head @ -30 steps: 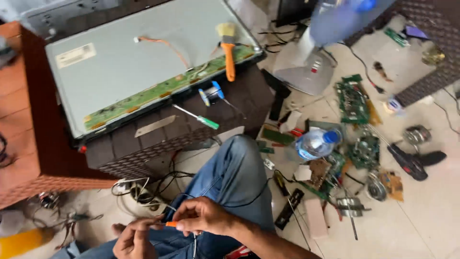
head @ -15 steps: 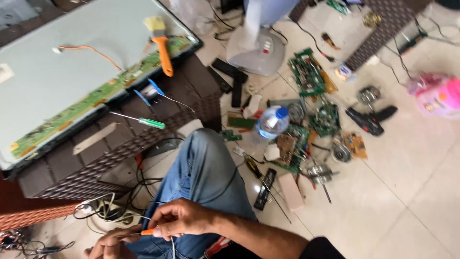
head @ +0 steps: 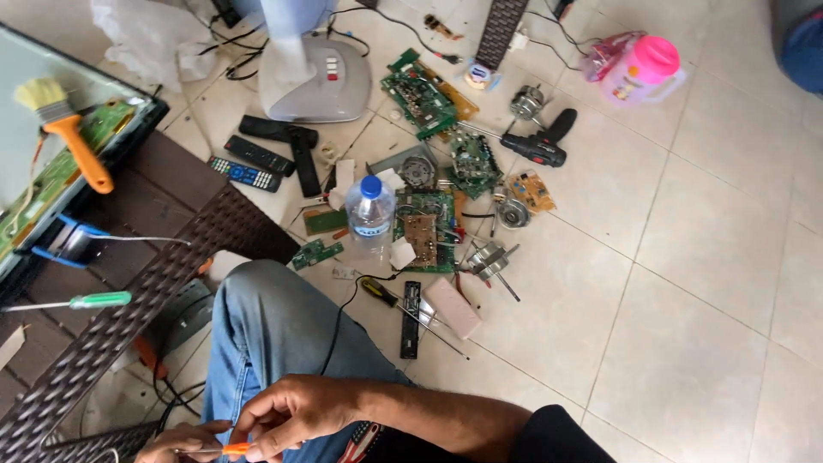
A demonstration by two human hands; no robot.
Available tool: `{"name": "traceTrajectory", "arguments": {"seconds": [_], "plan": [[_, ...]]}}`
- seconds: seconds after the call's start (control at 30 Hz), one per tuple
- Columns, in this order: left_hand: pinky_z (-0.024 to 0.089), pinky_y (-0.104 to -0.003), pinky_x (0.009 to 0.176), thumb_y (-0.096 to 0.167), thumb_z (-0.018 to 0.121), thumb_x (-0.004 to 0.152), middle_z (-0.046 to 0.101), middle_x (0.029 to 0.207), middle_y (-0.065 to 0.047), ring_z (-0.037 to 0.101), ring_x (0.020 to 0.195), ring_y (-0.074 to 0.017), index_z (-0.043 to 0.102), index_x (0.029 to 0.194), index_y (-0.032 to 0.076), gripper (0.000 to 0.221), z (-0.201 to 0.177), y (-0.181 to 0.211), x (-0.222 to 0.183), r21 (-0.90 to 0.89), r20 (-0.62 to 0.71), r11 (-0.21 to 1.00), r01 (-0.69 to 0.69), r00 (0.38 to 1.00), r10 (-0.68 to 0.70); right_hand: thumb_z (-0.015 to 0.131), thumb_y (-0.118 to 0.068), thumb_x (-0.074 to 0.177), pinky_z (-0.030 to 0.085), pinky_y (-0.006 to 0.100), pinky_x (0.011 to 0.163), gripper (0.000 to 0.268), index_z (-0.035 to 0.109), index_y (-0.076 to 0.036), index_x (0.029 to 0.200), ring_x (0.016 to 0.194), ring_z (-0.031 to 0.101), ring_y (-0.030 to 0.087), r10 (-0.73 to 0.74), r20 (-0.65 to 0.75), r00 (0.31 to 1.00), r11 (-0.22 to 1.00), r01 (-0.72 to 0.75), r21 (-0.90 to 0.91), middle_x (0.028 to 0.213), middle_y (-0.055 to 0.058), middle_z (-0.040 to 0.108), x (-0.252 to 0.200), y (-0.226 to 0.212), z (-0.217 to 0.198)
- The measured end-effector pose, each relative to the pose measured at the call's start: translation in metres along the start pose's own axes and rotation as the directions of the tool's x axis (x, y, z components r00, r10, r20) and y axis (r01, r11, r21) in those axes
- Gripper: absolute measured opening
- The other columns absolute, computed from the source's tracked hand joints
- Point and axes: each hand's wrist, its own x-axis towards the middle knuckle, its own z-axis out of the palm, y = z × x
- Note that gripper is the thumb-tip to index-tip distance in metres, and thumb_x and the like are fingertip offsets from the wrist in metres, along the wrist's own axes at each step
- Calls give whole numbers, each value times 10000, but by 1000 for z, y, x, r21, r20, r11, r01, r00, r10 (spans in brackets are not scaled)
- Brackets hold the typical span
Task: Repairing an LCD television panel by testing circuits with a multimeter, stripping wires, and using a screwdriver.
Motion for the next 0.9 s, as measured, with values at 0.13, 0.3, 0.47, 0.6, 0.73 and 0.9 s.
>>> {"name": "traceTrajectory", "arguments": {"seconds": [0.13,0.3,0.47,0.6,0.73,0.9], "plan": [[525,-646,1034,177,677,995,849,1009,-248,815,1019,-391,651,1239,71,267,-38,-42,8,-286,429,957,39,899,92,719,-228,1024,349,191,601,307,686,-85,1293,659,505,34,2,-4,1000,1000,-2,-21,836,-51,679,0,9,-7],[683,-541,986,216,699,957,775,916,-74,828,853,-182,640,1198,144,258,-9,-15,-34,-99,-12,993,-60,998,59,704,-167,1017,320,191,609,329,671,-78,1331,681,460,24,25,50,998,1000,-25,5,866,-67,635,14,26,-2],[680,-558,934,228,629,1035,794,862,-98,848,813,-213,672,1220,89,236,-4,0,-12,-249,22,962,-115,992,124,613,-95,1075,258,201,618,232,680,-116,1296,661,367,13,28,63,998,999,-26,-30,836,-114,582,25,33,8],[677,-568,902,236,587,1082,805,829,-113,860,789,-231,691,1233,56,257,34,36,13,-352,33,927,-125,989,146,633,-91,1086,388,202,615,216,669,-34,1291,685,491,61,18,60,998,975,-31,221,868,-17,645,24,29,8],[723,-392,868,256,559,1056,643,854,-27,708,798,-131,550,1039,93,164,116,116,67,135,-369,990,44,929,8,692,-241,1023,484,227,598,281,688,-30,1209,670,611,119,113,-32,993,994,-113,-4,967,92,752,14,-14,5],[673,-411,907,253,552,1125,626,869,-56,675,814,-148,543,1011,133,166,141,149,83,-76,-570,997,21,819,-61,620,-340,974,622,300,809,398,656,-57,1251,932,734,196,71,-276,958,801,-220,-557,1085,131,757,-33,-78,-19]]}}
